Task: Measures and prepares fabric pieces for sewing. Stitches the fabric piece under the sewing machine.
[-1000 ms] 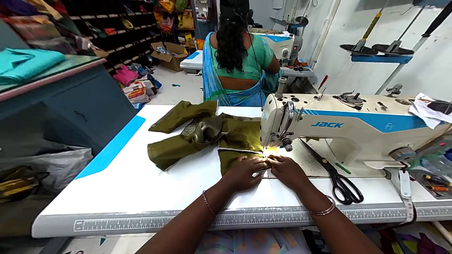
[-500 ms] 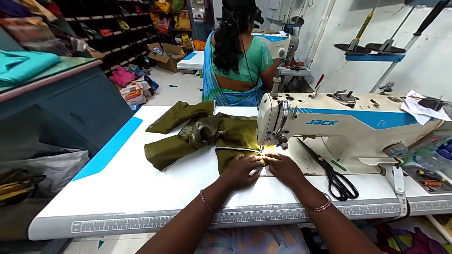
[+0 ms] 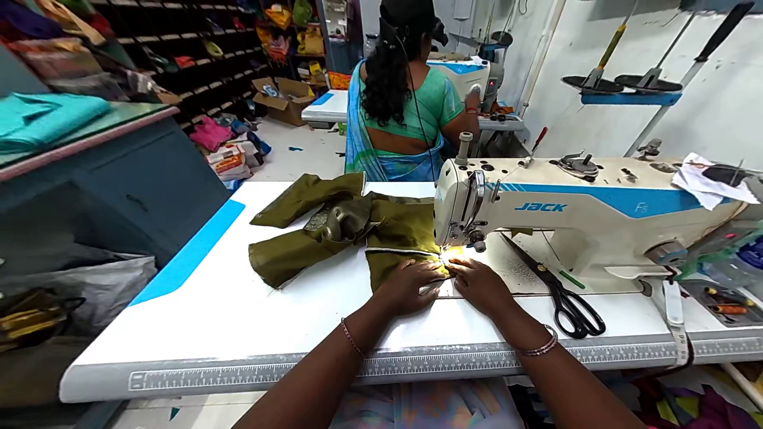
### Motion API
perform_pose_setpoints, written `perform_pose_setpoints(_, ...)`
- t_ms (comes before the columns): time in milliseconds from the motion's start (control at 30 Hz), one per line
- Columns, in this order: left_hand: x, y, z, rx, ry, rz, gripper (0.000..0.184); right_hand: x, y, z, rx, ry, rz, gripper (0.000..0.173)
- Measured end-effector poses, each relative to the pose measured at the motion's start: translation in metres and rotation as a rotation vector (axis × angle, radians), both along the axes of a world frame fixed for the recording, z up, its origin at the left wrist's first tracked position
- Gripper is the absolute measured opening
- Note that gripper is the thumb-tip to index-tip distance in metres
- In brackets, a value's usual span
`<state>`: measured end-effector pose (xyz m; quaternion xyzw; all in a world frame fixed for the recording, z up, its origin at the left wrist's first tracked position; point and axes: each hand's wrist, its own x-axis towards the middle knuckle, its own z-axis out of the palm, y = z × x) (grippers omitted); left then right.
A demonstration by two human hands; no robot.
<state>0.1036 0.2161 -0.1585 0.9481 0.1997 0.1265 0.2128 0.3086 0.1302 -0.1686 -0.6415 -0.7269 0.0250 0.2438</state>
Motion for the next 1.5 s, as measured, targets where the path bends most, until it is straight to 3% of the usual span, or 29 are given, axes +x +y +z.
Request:
perform_pose_setpoints(300,0.000,0.002,0.001,-0.031,-0.014,0.013,0.039,0.005,0.000,-0.003,0.012,0.044,0.035,0.033)
perform_pose_setpoints(467,-0.002,-0.007,0.004,0.124,0.027,-0.001,0.039,0.007,0.000,-0.008,0.079,0.073,0.062,0.031)
perform_pose_setpoints(633,-0.003,-0.006,0.003,0.096,0.024,-0.010,0.040,0.006,-0.002,-0.003,0.073,0.069,0.063,0.028)
perform_pose_setpoints(900,-0.003,-0.007,-0.005,0.216,-0.049,-0.042,0.038,0.003,-0.004,-0.002,0.098,0.001,0.081,0.028)
perform_pose_setpoints(1133,-0.003,-0.005,-0.002,0.108,-0.021,-0.017,0.037,0.002,-0.005,-0.001,0.140,-0.037,0.098,0.026)
perform_pose_setpoints(1500,0.016,0.000,0.016,0.109,-0.029,-0.004,0.028,0.008,0.002,-0.001,0.025,0.124,0.038,0.019)
